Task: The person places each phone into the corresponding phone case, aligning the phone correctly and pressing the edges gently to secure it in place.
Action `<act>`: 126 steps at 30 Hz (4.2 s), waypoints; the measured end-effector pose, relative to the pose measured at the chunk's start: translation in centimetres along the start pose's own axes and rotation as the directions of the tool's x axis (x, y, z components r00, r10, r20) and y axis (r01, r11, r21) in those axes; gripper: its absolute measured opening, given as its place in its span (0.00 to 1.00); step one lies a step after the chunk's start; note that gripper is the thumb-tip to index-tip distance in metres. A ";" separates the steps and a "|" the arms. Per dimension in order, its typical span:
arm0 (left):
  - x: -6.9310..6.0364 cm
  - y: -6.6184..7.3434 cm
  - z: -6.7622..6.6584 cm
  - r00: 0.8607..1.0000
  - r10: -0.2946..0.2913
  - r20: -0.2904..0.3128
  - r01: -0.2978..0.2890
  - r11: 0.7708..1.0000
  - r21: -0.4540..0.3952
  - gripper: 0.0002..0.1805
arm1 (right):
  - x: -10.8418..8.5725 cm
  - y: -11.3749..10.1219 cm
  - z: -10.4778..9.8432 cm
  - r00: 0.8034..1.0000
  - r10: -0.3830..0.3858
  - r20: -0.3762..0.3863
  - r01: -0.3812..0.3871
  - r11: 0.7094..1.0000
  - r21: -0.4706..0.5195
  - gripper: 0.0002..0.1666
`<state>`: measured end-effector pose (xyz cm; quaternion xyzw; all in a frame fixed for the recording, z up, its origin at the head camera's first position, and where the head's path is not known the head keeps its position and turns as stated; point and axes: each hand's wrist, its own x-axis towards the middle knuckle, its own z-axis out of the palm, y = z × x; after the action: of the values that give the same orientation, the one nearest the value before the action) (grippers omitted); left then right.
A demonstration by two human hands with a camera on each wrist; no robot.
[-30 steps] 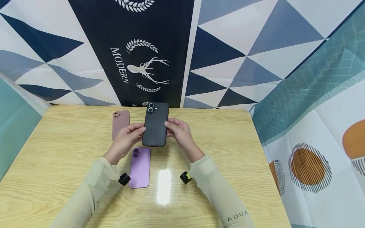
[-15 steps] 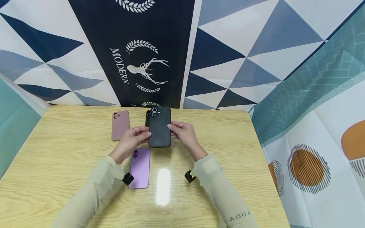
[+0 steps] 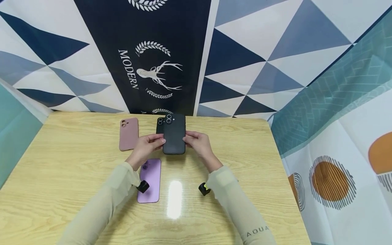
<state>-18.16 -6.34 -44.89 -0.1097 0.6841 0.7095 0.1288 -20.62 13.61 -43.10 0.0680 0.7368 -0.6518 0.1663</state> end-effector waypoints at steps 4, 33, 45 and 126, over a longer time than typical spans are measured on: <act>0.6 -0.3 0.4 1.000 0.004 -0.010 -0.004 1.000 -0.006 0.20 | 0.4 0.3 0.0 0.999 0.023 -0.042 -0.022 1.000 0.007 0.21; 5.3 -1.6 2.4 0.997 -0.071 -0.005 0.071 0.991 0.116 0.18 | 3.8 2.3 -0.7 0.985 0.082 -0.152 -0.089 0.995 -0.044 0.20; 6.3 -1.8 2.9 0.998 -0.062 -0.012 0.064 0.984 0.169 0.18 | 5.6 3.0 -1.1 0.982 0.121 -0.143 -0.136 0.986 -0.097 0.21; 4.7 -0.5 4.5 0.986 -0.098 0.134 0.031 0.903 0.429 0.29 | 6.1 3.9 -0.8 0.944 0.052 -0.325 -0.182 0.905 -0.384 0.18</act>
<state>-22.37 -1.71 -46.76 -0.0470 0.8065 0.5448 0.2248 -25.26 14.25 -48.69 0.1770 0.8679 -0.4533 0.0995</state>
